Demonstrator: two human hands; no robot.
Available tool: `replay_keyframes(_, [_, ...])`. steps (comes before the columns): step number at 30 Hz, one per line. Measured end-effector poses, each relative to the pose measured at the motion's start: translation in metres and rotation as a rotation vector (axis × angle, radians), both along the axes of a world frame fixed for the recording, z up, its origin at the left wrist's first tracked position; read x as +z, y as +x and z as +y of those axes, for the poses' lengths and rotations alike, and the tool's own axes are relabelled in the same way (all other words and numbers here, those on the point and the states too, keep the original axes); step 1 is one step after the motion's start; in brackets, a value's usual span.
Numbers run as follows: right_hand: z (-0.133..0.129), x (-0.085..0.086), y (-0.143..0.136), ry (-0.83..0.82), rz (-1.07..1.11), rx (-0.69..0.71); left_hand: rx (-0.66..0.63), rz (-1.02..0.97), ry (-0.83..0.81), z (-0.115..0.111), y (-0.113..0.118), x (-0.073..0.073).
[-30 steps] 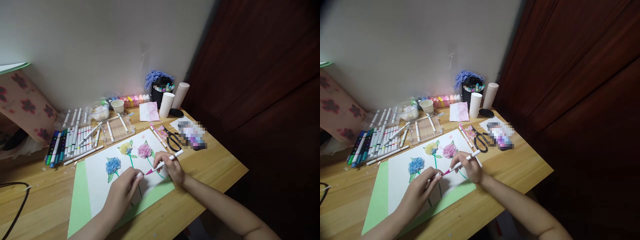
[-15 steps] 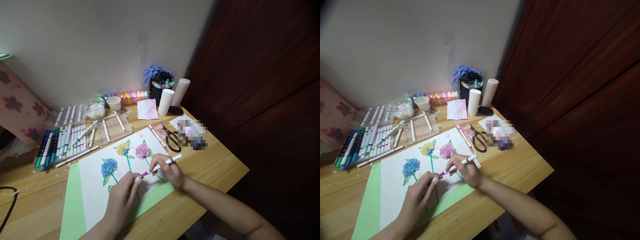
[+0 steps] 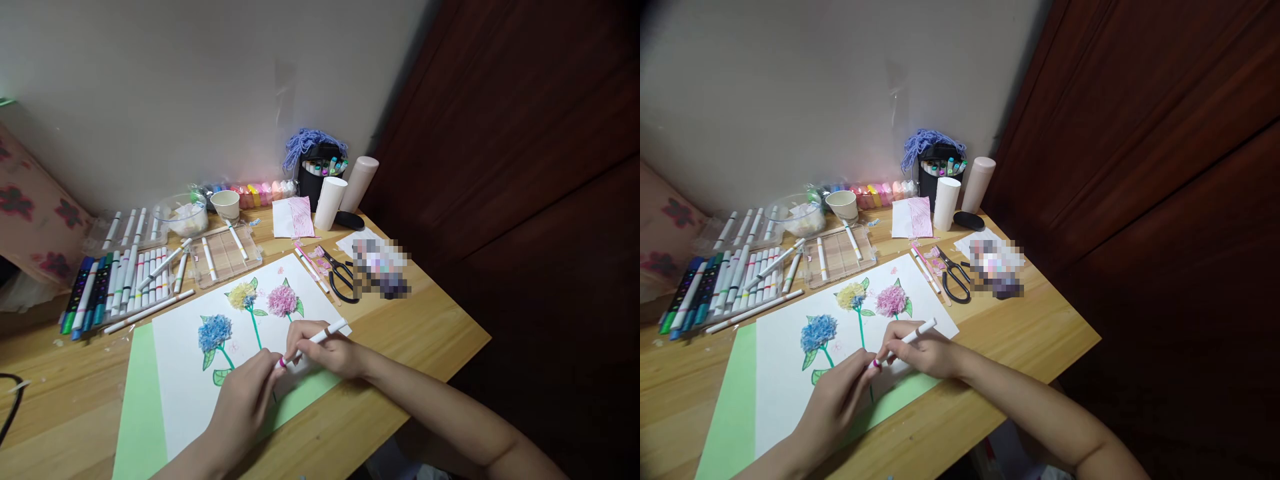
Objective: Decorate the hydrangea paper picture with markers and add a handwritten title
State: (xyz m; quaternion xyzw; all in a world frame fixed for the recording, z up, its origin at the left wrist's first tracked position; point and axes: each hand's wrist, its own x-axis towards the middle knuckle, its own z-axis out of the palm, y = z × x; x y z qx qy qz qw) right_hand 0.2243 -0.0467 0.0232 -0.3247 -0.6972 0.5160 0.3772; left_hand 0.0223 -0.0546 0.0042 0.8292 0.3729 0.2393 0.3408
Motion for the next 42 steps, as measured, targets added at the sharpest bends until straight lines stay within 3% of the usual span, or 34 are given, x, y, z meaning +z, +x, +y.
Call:
replay_keyframes(5, [0.001,-0.002,0.002,0.163,-0.067,0.125,-0.100,-0.026,0.008,-0.001,-0.002,-0.001])
replay_keyframes(8, [0.005,0.004,0.008,0.197,-0.111,0.125,-0.046,-0.029,-0.088,0.000,-0.001,-0.001])
replay_keyframes(10, [0.011,0.008,0.021,0.264,-0.202,-0.096,0.059,-0.029,-0.146,0.000,0.000,-0.002])
replay_keyframes(14, [0.027,-0.002,0.067,0.332,-0.575,-1.049,0.180,-0.034,-0.171,0.000,-0.002,-0.004])
replay_keyframes(15, [0.030,-0.008,0.080,0.293,-0.672,-1.177,0.179,-0.034,-0.171,0.000,-0.003,-0.004])
replay_keyframes(18, [0.035,-0.023,0.105,0.159,-0.813,-1.231,0.152,-0.037,-0.165,-0.001,-0.004,-0.003])
replay_keyframes(21, [0.035,-0.022,0.102,0.249,-0.772,-1.245,0.165,-0.038,-0.178,-0.001,-0.004,-0.002])
replay_keyframes(24, [0.031,-0.008,0.078,0.285,-0.506,-1.123,0.191,-0.047,-0.187,0.000,-0.003,-0.002])
replay_keyframes(29, [0.013,0.011,0.029,-0.080,-0.026,-0.376,0.190,-0.020,-0.118,0.000,-0.001,0.000])
replay_keyframes(32, [0.003,0.014,0.008,-0.206,0.084,-0.090,0.140,0.003,-0.045,0.000,0.002,0.002])
replay_keyframes(37, [-0.005,0.009,-0.009,-0.265,-0.052,-0.035,0.024,0.047,0.084,0.000,0.004,-0.001])
replay_keyframes(42, [-0.008,0.003,-0.008,-0.316,-0.024,0.046,-0.085,0.064,0.106,-0.002,0.005,-0.001])
